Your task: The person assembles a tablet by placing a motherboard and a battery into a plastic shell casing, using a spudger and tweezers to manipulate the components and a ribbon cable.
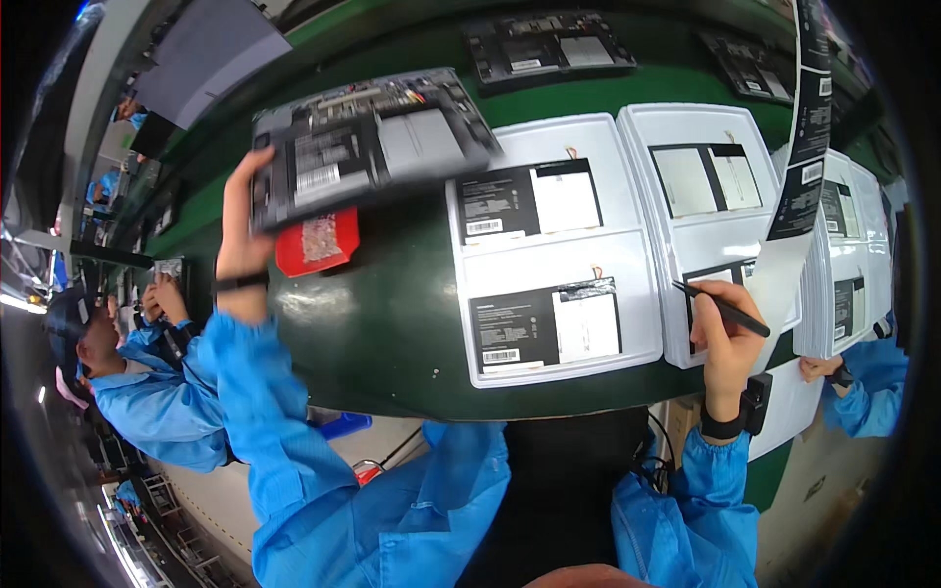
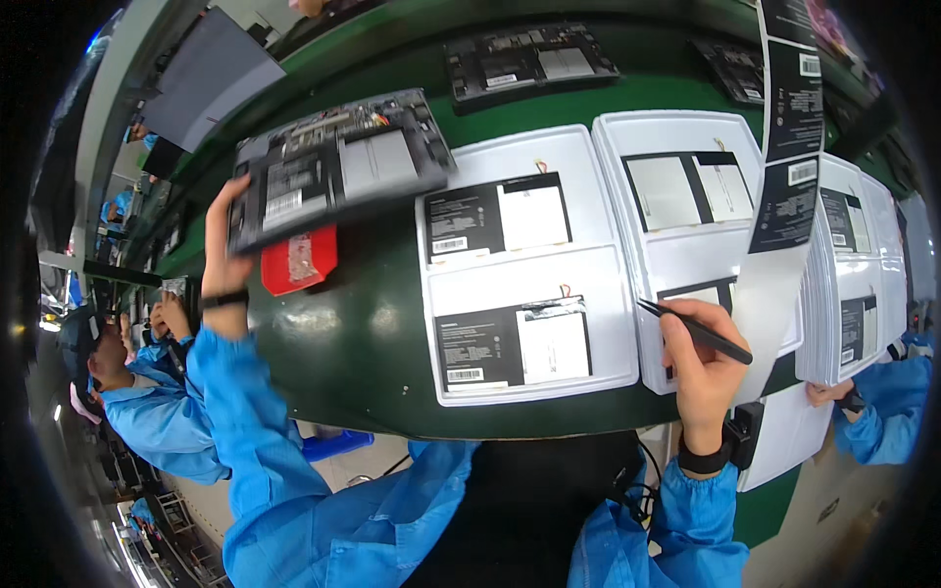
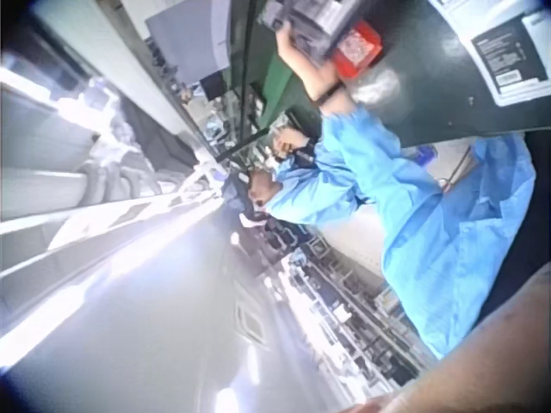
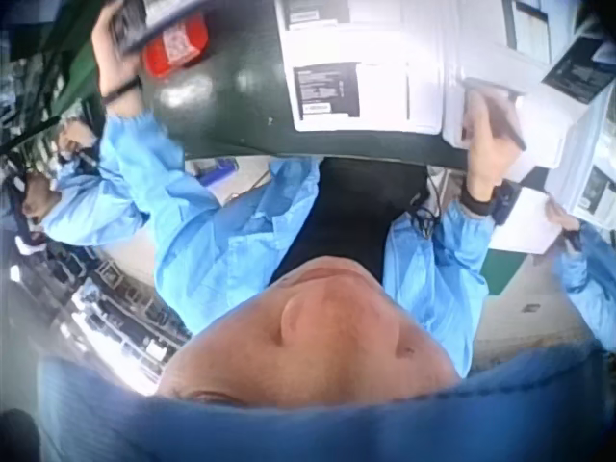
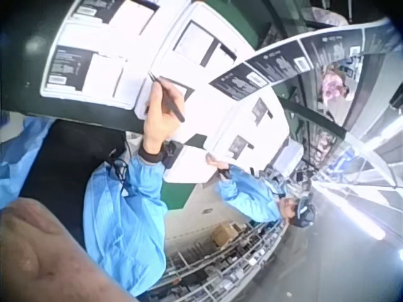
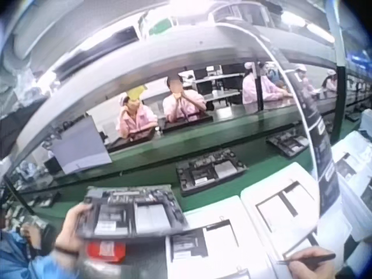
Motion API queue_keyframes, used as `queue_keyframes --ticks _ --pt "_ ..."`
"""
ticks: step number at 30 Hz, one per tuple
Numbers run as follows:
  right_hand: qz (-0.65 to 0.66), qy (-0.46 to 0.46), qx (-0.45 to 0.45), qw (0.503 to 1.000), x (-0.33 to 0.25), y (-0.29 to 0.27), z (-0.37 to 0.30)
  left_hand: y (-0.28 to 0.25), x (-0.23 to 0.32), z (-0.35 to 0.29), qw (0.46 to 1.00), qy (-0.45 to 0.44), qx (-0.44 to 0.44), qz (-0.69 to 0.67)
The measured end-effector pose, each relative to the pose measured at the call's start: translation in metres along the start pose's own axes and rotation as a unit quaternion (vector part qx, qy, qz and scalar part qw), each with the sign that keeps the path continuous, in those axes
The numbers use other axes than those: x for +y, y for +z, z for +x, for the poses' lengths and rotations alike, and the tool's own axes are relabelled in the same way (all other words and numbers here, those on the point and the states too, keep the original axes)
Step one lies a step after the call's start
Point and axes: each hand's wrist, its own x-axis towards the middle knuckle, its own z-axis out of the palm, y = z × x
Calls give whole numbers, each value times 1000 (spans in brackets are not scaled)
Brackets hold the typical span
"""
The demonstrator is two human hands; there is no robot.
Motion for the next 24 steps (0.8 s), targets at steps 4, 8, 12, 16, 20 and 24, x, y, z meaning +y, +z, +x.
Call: queue_keyframes --ticks 4,8,12,16,20,24 --pt "-1 -2 7 1000 5 -4 -4 -61 33 127 998 -16 19 52" --pt "-8 -13 26 1000 12 2 -1 -104 29 203 980 -27 55 191" --pt "1 -15 34 999 9 -1 -3 -75 14 225 643 230 289 671" --pt "-1 -15 57 998 9 2 0 89 -63 148 746 303 -111 582" --pt "-12 -9 45 999 8 3 -1 136 -135 175 661 353 -93 656" --pt "19 -7 46 999 9 1 1 140 -146 187 711 371 -42 596"
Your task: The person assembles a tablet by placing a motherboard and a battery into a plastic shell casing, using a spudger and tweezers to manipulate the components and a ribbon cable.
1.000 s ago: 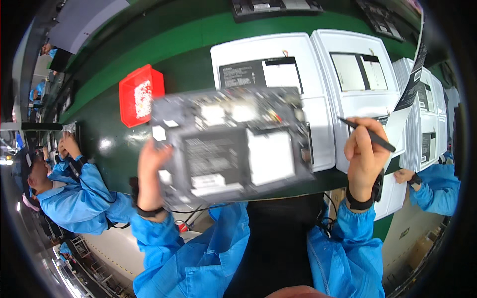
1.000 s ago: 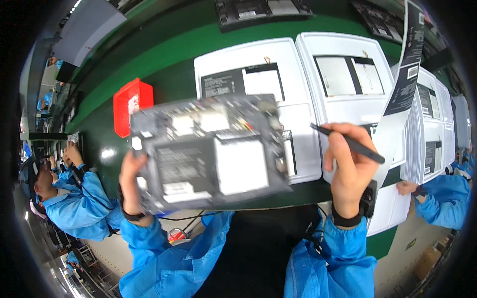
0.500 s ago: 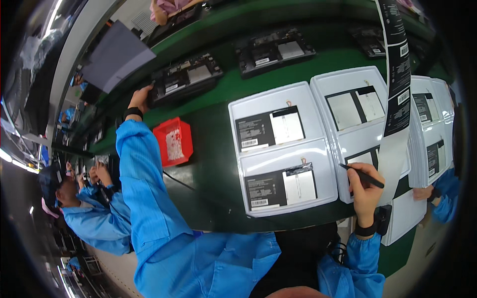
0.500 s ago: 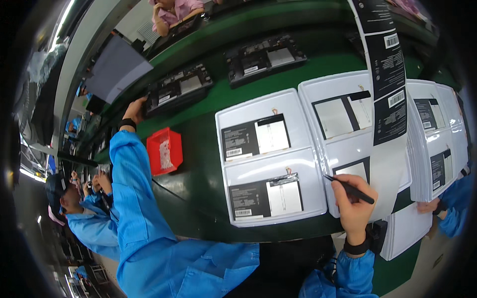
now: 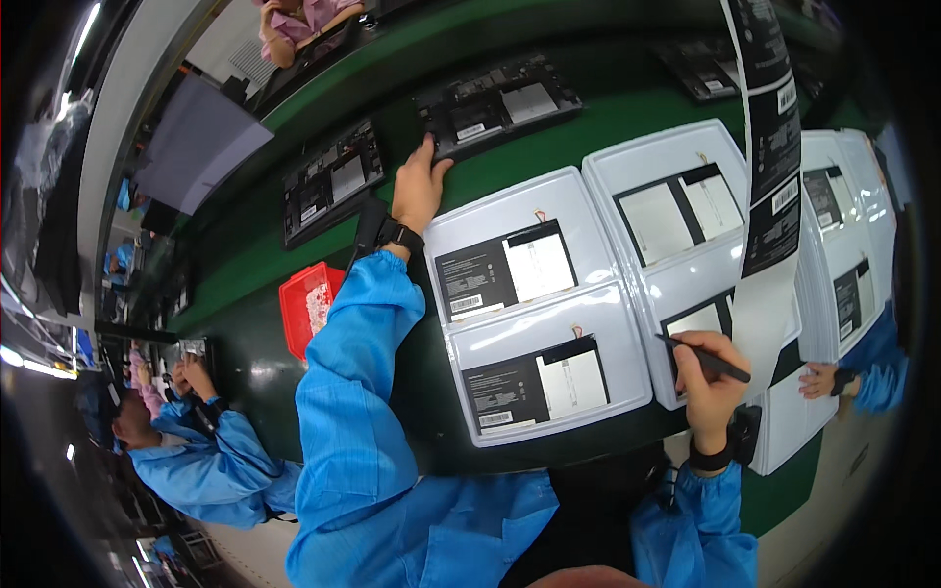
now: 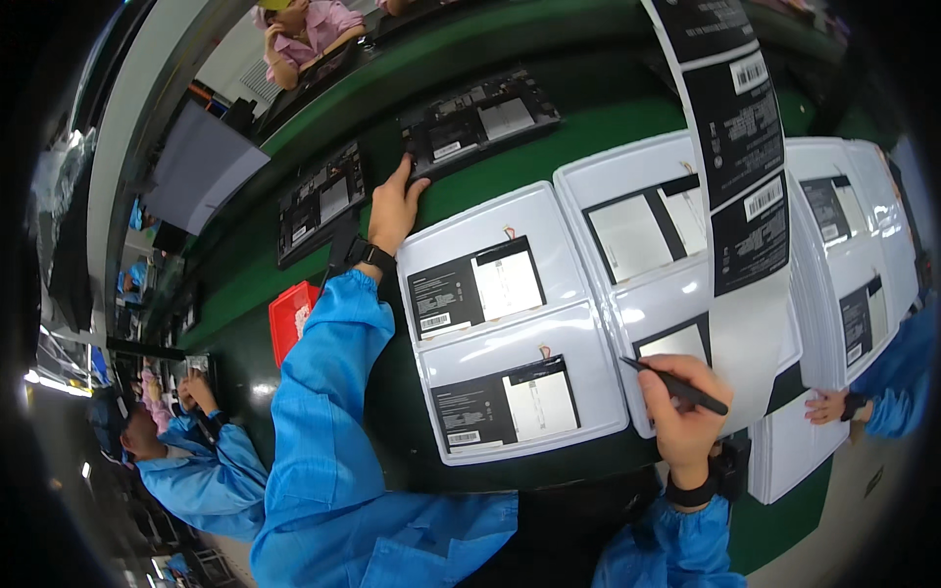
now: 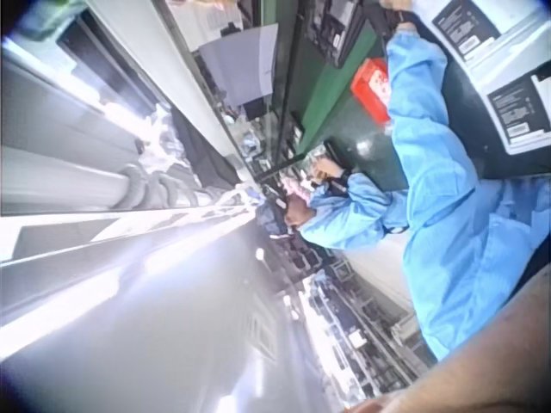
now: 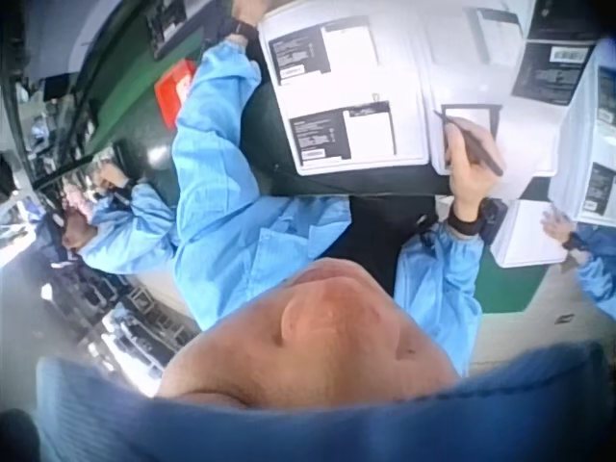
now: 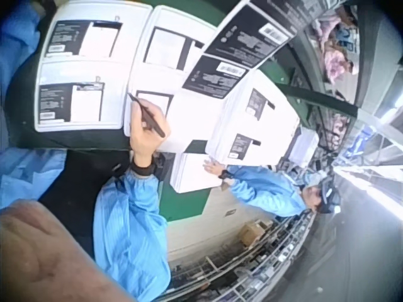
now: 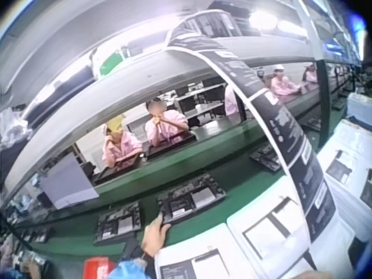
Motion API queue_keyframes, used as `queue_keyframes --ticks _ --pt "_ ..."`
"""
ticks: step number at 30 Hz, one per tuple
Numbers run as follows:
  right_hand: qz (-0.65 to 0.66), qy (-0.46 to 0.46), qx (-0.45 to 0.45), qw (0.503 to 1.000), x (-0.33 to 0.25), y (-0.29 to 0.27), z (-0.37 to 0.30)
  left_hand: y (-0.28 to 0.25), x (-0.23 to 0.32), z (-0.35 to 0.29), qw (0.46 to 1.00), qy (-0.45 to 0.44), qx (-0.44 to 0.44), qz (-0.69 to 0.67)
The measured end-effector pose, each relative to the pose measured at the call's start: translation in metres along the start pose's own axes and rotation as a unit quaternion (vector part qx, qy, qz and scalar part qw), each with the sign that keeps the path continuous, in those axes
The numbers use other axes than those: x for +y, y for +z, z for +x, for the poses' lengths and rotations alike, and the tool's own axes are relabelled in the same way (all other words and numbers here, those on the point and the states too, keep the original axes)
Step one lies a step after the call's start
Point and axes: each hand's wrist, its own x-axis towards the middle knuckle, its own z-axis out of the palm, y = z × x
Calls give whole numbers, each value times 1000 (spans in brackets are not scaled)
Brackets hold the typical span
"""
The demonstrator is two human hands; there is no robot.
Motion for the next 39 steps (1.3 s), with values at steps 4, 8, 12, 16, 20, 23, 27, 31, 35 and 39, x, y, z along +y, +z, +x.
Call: queue_keyframes --ticks 4,8,12,16,20,23,27,31,35,39 --pt "3 -21 5 1000 -4 -1 1 -3 10 8 934 -106 38 -338" --pt "5 -17 -1 1000 -1 -3 2 -32 44 37 725 -353 -96 -583" --pt "26 -10 -17 999 -1 -1 -4 -47 46 36 801 -328 -7 -501" --pt "54 -2 -6 999 -3 -2 -11 -121 60 -46 837 -263 -15 -479" --pt "103 -26 59 993 -4 -13 -18 -169 94 -166 833 -322 3 -450" --pt "123 -105 47 986 -24 -5 -30 -176 133 -259 768 -429 -3 -476" --pt "64 -147 -126 979 -46 27 -25 -161 152 -329 716 -385 -101 -574" --pt "1 -46 -137 989 -22 50 -23 -159 136 -321 983 -137 -119 6" --pt "65 24 -96 993 -19 65 -27 -158 160 -273 997 5 -20 -68" --pt "113 30 -113 987 -42 89 -22 -104 162 -200 975 170 -63 -128"
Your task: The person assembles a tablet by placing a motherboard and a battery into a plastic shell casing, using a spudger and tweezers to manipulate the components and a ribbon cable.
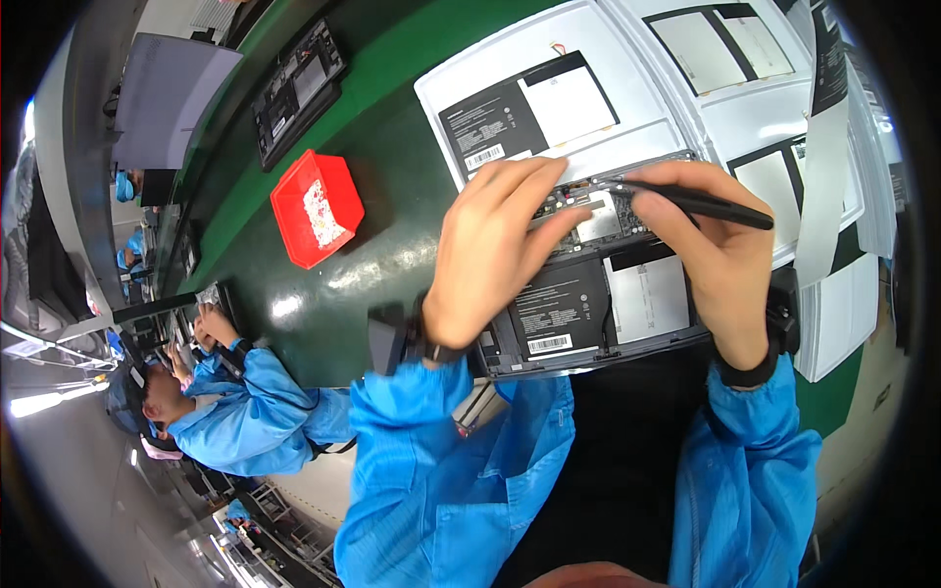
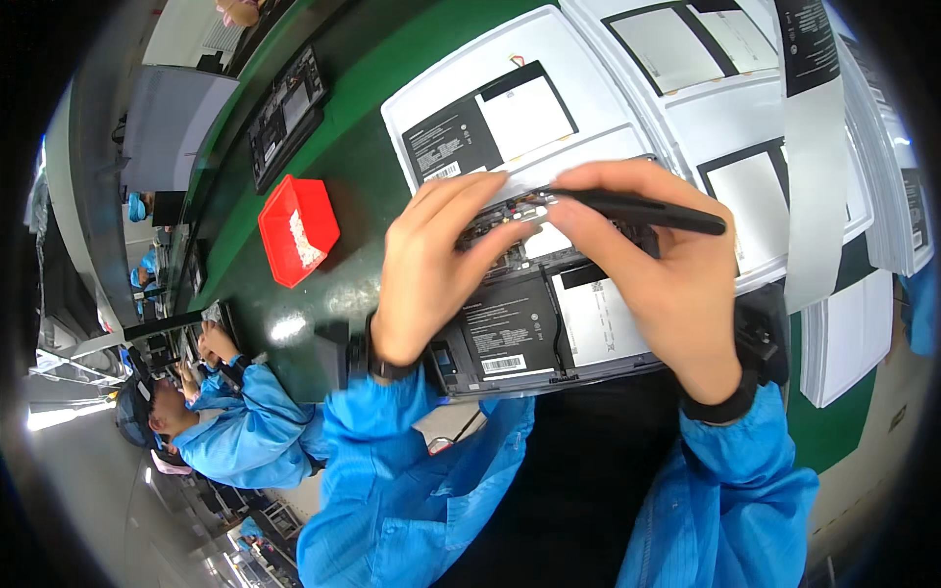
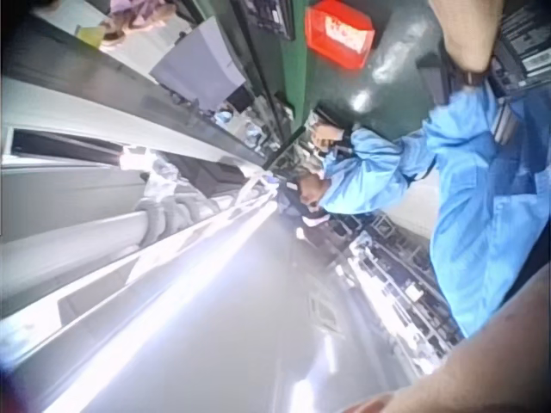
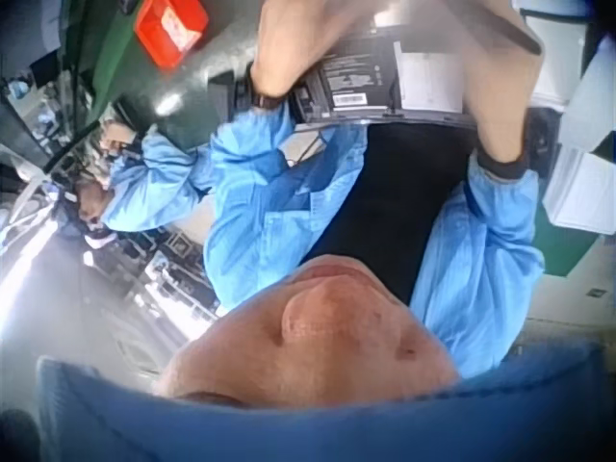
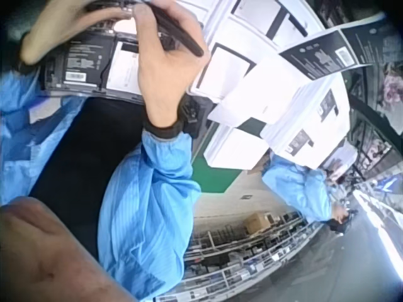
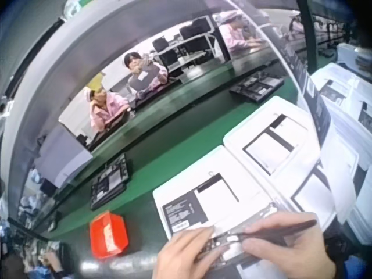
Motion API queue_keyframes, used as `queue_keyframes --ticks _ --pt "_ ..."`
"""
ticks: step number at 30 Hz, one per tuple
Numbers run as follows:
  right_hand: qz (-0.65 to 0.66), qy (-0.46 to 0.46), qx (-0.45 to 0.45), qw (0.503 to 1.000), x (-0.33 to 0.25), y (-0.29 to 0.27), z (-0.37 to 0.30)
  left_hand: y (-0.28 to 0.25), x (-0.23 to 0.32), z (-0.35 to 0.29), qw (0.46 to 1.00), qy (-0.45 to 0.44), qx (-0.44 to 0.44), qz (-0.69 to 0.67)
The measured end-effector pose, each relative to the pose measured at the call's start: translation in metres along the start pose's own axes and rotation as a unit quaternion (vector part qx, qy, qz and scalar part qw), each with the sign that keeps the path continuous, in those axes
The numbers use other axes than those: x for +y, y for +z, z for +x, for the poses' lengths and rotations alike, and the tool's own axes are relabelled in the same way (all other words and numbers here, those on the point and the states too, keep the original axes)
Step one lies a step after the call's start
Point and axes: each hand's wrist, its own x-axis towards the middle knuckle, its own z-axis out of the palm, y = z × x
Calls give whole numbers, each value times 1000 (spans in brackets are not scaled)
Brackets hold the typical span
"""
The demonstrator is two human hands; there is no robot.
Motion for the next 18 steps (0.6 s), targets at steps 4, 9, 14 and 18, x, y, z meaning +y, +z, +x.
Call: queue_keyframes --ticks 4,9,14,18 --pt "44 60 13 997 11 9 0 12 -13 12 994 24 -102 -24" --pt "-36 29 36 998 25 6 -3 11 -2 6 997 59 -46 33" --pt "-148 -86 -3 985 32 7 0 9 -14 -6 999 44 -11 -6" --pt "-135 5 -5 991 30 12 3 9 -22 -10 994 96 -14 44"
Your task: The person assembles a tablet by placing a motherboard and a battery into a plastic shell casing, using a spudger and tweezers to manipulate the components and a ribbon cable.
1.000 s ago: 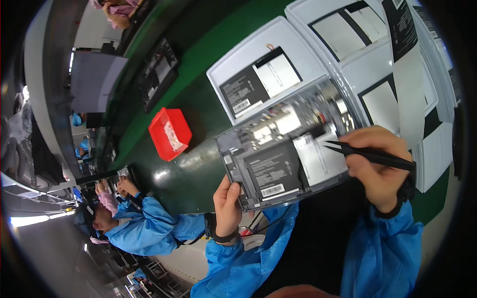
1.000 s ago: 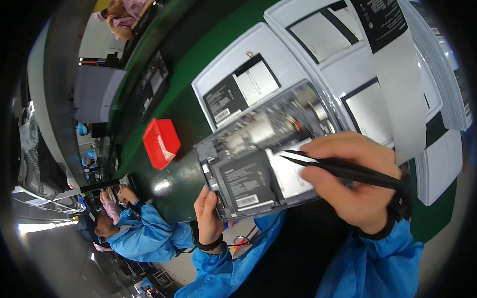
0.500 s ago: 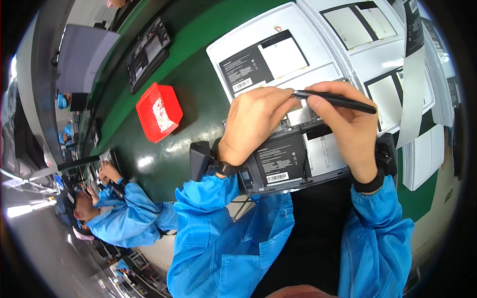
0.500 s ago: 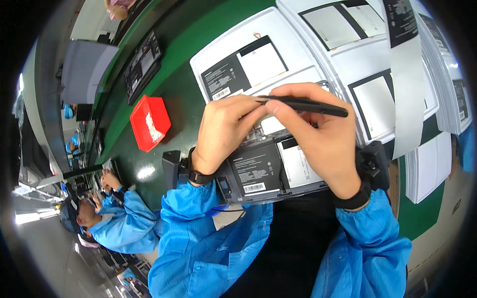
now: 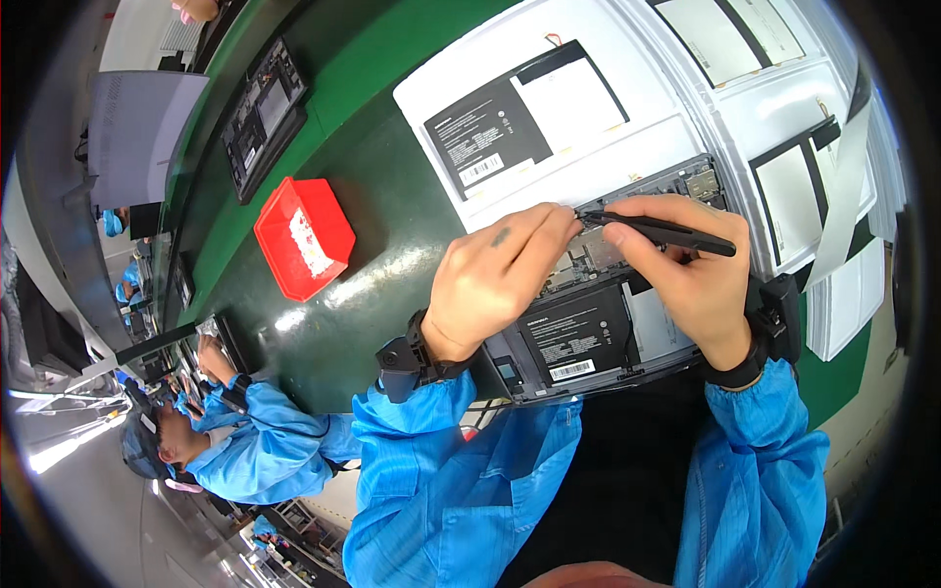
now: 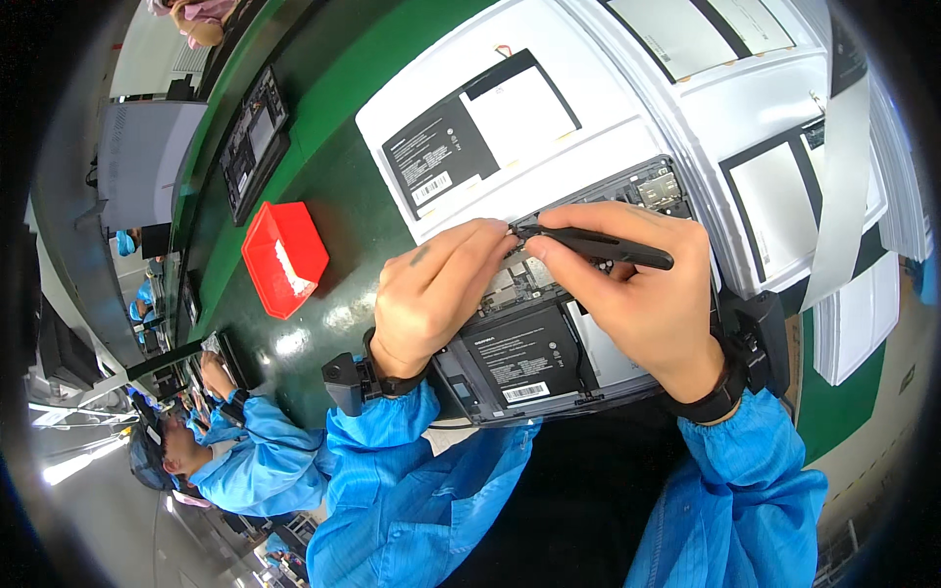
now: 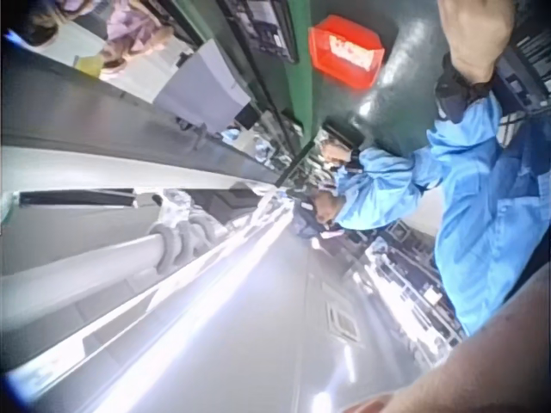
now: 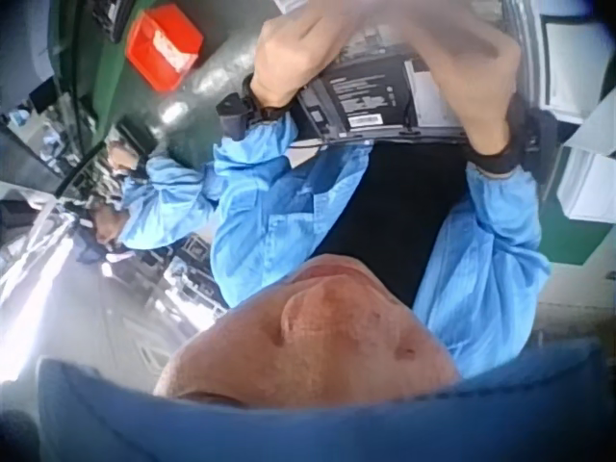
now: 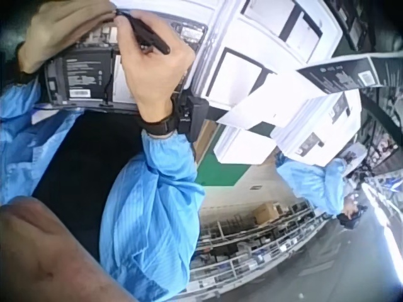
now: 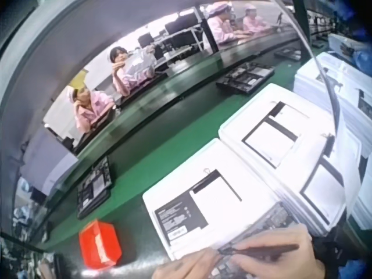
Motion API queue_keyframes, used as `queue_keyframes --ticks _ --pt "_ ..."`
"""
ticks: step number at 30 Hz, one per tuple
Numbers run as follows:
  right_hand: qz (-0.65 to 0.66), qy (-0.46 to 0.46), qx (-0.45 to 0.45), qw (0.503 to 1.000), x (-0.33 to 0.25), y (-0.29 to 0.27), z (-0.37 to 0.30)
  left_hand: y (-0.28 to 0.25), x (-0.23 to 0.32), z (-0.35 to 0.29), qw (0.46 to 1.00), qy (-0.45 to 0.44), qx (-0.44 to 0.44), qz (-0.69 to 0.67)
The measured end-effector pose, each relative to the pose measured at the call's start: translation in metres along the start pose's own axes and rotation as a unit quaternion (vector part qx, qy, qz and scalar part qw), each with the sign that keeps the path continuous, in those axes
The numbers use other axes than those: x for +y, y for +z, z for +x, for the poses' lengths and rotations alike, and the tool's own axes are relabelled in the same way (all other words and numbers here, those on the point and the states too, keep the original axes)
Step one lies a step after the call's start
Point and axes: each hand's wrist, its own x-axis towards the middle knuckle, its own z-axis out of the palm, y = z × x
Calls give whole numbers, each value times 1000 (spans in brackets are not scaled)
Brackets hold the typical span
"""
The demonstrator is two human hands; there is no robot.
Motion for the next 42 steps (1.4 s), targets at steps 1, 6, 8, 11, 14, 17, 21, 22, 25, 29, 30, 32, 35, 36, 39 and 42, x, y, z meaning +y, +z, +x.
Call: queue_keyframes --ticks 1,6,8,11,14,17,21,22,25,29,30,32,35,36,39,42 --pt "-4 2 -2 1000 0 2 1 1 -2 -2 1000 19 4 10" --pt "-24 0 -1 1000 0 5 4 7 -7 -6 999 35 19 6" --pt "-44 -7 -13 999 -2 3 5 8 -8 -6 999 35 21 4" --pt "-51 -7 -18 999 -2 2 6 8 -7 -5 999 36 20 8" --pt "-32 4 -13 999 -2 3 6 9 -7 -4 999 40 27 7" --pt "-12 25 -10 1000 -2 5 6 11 -6 -4 999 41 30 11" --pt "0 35 -8 999 -1 5 6 12 -5 -5 999 36 31 9" --pt "-1 35 -11 999 -1 5 6 12 -5 -5 999 37 30 10" --pt "0 34 -20 999 -3 6 7 12 -6 -6 999 39 34 8" --pt "-14 3 -34 999 2 5 8 13 -7 -6 999 39 28 2" --pt "-15 3 -34 999 3 6 8 13 -8 -7 999 36 26 -3" --pt "-24 1 -29 999 4 6 8 12 -9 -7 999 33 25 -8" --pt "1 51 -21 998 1 3 5 11 -10 -7 999 24 14 -18" --pt "2 51 -21 998 1 4 5 10 -10 -7 999 25 18 -20" --pt "-21 23 -14 999 1 5 6 9 -10 -8 999 22 18 -22" --pt "-14 30 -10 999 2 6 6 12 -10 -8 999 19 17 -23"
